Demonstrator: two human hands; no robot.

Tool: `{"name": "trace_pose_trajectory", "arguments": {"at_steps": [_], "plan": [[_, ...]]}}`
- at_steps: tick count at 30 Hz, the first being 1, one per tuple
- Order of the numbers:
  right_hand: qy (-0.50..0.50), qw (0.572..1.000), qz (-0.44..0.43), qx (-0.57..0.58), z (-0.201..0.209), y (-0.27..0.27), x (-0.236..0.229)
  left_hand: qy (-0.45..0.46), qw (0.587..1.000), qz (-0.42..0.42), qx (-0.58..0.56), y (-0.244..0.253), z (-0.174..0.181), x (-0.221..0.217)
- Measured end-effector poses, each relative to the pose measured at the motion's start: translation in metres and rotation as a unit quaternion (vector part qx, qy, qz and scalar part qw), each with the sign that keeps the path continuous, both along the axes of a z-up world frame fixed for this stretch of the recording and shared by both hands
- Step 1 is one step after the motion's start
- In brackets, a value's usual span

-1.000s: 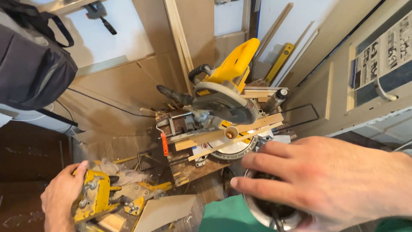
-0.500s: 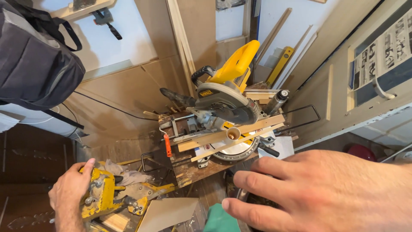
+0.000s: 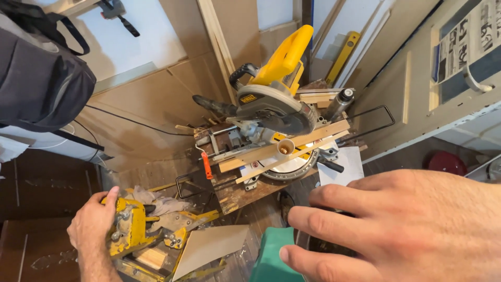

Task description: The person cleans a picture frame with a cloth, then applies wood glue to the mitered corners of thin wooden strips to assemble a frame.

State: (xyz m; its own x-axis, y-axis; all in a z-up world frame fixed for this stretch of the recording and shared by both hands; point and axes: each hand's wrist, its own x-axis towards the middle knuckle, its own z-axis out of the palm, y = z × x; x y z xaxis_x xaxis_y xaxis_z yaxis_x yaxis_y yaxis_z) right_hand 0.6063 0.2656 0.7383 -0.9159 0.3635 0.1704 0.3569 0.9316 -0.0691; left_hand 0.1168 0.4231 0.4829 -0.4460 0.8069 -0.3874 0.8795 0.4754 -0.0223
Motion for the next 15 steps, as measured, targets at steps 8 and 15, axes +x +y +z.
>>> {"name": "trace_pose_trajectory", "arguments": {"at_steps": [8,15], "plan": [[0.013,1.000,0.011,-0.011,-0.0027,0.0027,0.0029,0.013,1.000,0.008,-0.005,0.0014,-0.0007,-0.0003],[0.010,0.999,0.016,-0.037,-0.0048,0.0049,0.0069,0.019,1.000,0.014,-0.009,0.0020,0.0010,0.0011]]}}
